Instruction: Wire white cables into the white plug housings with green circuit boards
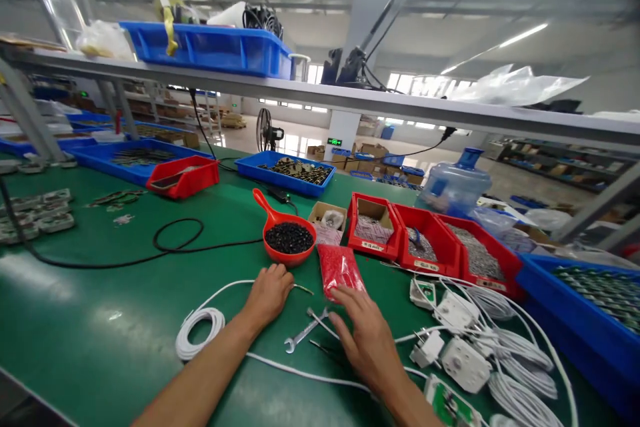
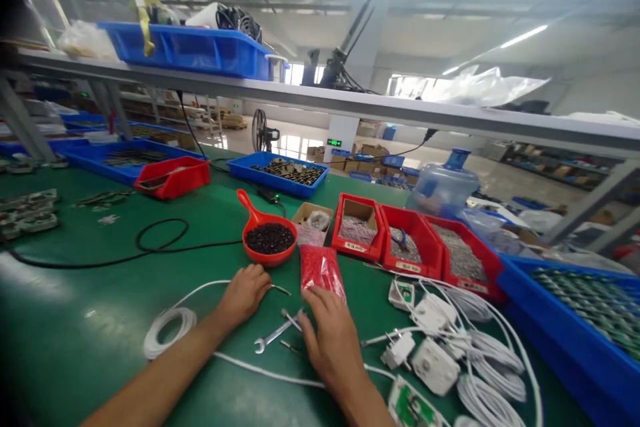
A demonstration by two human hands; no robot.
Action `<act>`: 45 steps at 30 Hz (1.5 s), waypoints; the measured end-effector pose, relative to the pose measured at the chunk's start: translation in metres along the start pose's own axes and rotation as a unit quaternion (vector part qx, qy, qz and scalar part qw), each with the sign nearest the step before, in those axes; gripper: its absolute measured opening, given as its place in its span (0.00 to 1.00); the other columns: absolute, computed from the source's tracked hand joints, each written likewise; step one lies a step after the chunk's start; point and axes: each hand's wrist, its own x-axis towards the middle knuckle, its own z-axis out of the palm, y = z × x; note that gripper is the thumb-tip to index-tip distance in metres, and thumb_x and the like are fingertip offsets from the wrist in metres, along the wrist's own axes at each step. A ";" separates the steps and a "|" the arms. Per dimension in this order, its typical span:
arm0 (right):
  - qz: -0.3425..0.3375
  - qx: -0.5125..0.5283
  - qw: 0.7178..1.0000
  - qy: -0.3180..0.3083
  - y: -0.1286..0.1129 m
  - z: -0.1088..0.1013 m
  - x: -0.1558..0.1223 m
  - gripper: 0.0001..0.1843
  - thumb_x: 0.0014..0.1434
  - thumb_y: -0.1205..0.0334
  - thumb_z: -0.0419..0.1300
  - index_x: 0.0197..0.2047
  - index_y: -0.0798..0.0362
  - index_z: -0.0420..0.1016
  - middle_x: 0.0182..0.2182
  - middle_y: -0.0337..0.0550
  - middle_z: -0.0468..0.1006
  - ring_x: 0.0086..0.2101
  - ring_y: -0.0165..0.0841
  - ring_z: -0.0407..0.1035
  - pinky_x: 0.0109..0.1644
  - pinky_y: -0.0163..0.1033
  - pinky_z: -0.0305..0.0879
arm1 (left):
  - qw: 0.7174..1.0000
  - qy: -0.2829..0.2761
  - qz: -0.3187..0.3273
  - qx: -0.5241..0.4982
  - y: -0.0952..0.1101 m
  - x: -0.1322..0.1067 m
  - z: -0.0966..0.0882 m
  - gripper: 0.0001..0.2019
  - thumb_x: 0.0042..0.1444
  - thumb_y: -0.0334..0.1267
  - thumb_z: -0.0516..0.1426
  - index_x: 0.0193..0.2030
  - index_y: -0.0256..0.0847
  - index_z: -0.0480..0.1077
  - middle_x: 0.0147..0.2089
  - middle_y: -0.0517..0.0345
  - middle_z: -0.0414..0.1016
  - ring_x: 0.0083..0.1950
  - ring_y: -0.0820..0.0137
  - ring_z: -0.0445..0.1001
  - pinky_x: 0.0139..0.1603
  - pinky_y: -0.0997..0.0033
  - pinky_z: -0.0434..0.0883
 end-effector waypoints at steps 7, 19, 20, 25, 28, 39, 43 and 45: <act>-0.024 -0.150 0.978 -0.142 -0.015 0.026 0.176 0.16 0.63 0.58 0.58 0.53 0.53 0.73 0.47 0.52 0.76 0.50 0.44 0.67 0.53 0.49 0.64 | 0.990 -0.012 0.103 -0.095 0.002 -0.007 -0.003 0.12 0.68 0.38 0.46 0.51 0.43 0.67 0.42 0.58 0.71 0.42 0.71 0.71 0.43 0.74 0.66; 0.002 -0.136 0.974 -0.180 0.010 0.063 0.207 0.12 0.62 0.58 0.60 0.38 0.59 0.76 0.39 0.55 0.79 0.44 0.45 0.72 0.50 0.49 0.64 | 0.967 0.014 0.160 -0.199 0.008 -0.015 0.000 0.14 0.67 0.36 0.48 0.52 0.44 0.72 0.40 0.55 0.73 0.40 0.72 0.73 0.41 0.76 0.68; 0.002 -0.117 0.981 -0.155 0.011 0.061 0.205 0.11 0.63 0.58 0.59 0.39 0.59 0.76 0.40 0.55 0.79 0.45 0.45 0.72 0.51 0.48 0.63 | 0.966 0.007 0.159 -0.203 0.009 -0.016 0.001 0.14 0.66 0.36 0.49 0.53 0.45 0.71 0.39 0.56 0.74 0.40 0.73 0.73 0.41 0.76 0.68; 0.029 0.003 0.999 -0.029 0.009 0.046 0.185 0.09 0.65 0.60 0.55 0.45 0.54 0.72 0.41 0.45 0.78 0.43 0.36 0.72 0.49 0.39 0.64 | 0.965 -0.004 0.122 -0.230 0.016 -0.018 0.002 0.09 0.64 0.39 0.53 0.44 0.46 0.75 0.37 0.59 0.75 0.39 0.73 0.73 0.42 0.76 0.67; 0.055 0.076 0.995 0.033 0.004 0.039 0.143 0.09 0.66 0.64 0.52 0.47 0.54 0.70 0.40 0.42 0.78 0.40 0.31 0.72 0.45 0.34 0.67 | 0.958 0.006 0.091 -0.274 0.022 -0.018 -0.001 0.08 0.62 0.35 0.55 0.38 0.42 0.76 0.35 0.60 0.75 0.37 0.73 0.72 0.41 0.77 0.66; 0.086 0.261 0.956 0.107 0.004 0.049 -0.012 0.10 0.61 0.67 0.58 0.45 0.52 0.76 0.33 0.43 0.74 0.34 0.33 0.69 0.39 0.37 0.66 | 0.927 -0.058 0.023 -0.369 0.046 -0.019 -0.007 0.07 0.57 0.32 0.57 0.32 0.39 0.77 0.32 0.61 0.76 0.34 0.75 0.72 0.37 0.79 0.64; 0.042 0.245 0.966 0.076 0.006 0.055 -0.009 0.10 0.62 0.69 0.57 0.45 0.53 0.76 0.33 0.44 0.72 0.34 0.33 0.68 0.39 0.37 0.66 | 0.924 -0.073 0.005 -0.376 0.050 -0.019 -0.005 0.08 0.57 0.33 0.57 0.29 0.36 0.76 0.29 0.60 0.74 0.32 0.76 0.70 0.35 0.79 0.63; 0.044 0.240 0.967 0.070 0.007 0.056 -0.009 0.08 0.63 0.68 0.56 0.42 0.53 0.77 0.33 0.44 0.73 0.36 0.34 0.69 0.41 0.38 0.66 | 0.920 -0.079 -0.014 -0.383 0.050 -0.017 -0.005 0.09 0.57 0.34 0.57 0.28 0.36 0.75 0.28 0.60 0.74 0.31 0.76 0.70 0.35 0.79 0.63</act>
